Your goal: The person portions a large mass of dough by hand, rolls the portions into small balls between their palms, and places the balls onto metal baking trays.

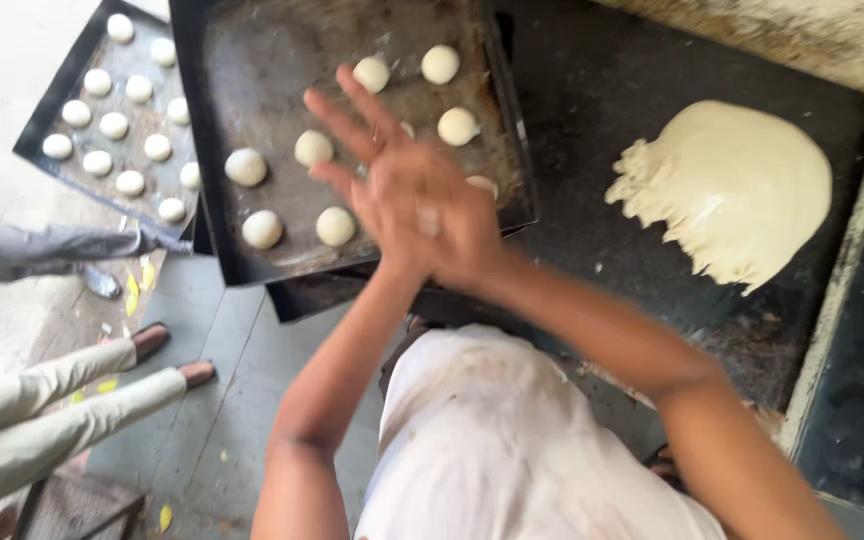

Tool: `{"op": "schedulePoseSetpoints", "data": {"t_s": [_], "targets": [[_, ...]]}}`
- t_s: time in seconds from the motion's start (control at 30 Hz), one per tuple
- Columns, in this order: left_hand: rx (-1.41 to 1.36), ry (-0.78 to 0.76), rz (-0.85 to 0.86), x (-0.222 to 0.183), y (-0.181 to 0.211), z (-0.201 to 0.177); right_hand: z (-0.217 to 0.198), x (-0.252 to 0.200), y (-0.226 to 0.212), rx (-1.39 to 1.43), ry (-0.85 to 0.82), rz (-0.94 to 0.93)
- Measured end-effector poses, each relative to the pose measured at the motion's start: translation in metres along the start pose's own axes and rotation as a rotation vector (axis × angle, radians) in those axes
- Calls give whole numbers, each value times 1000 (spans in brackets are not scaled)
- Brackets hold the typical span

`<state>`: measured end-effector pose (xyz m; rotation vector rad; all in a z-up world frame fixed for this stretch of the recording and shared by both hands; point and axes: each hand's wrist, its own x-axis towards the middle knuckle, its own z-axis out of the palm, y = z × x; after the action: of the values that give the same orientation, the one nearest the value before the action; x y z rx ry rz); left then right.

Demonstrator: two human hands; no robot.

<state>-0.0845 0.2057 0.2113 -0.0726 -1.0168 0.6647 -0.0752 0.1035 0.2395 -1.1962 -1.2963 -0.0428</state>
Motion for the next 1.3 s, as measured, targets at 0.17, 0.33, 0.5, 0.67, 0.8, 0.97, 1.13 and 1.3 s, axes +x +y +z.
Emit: {"op": "schedulePoseSetpoints", "data": {"t_s": [0.17, 0.33, 0.5, 0.67, 0.8, 0.97, 1.13, 1.3], "targets": [[698, 645, 33, 24, 59, 24, 39, 46, 44, -35, -50, 146], [1372, 735, -165, 36, 89, 47, 75, 90, 73, -78, -277, 359], [792, 783, 63, 59, 177, -39, 135, 79, 109, -65, -223, 259], [1767, 1019, 135, 21, 317, -121, 175, 97, 255, -62, -240, 519], [2090, 637, -535, 7, 346, -130, 70, 61, 247, 367, 44, 512], [2538, -527, -926, -1, 325, -165, -101, -59, 184, -4, 429, 690], [2436, -474, -924, 8, 317, -144, -173, -264, 127, -907, 417, 846], [2736, -617, -1256, 36, 203, -108, -208, -289, 144, -1080, 200, 721]]}}
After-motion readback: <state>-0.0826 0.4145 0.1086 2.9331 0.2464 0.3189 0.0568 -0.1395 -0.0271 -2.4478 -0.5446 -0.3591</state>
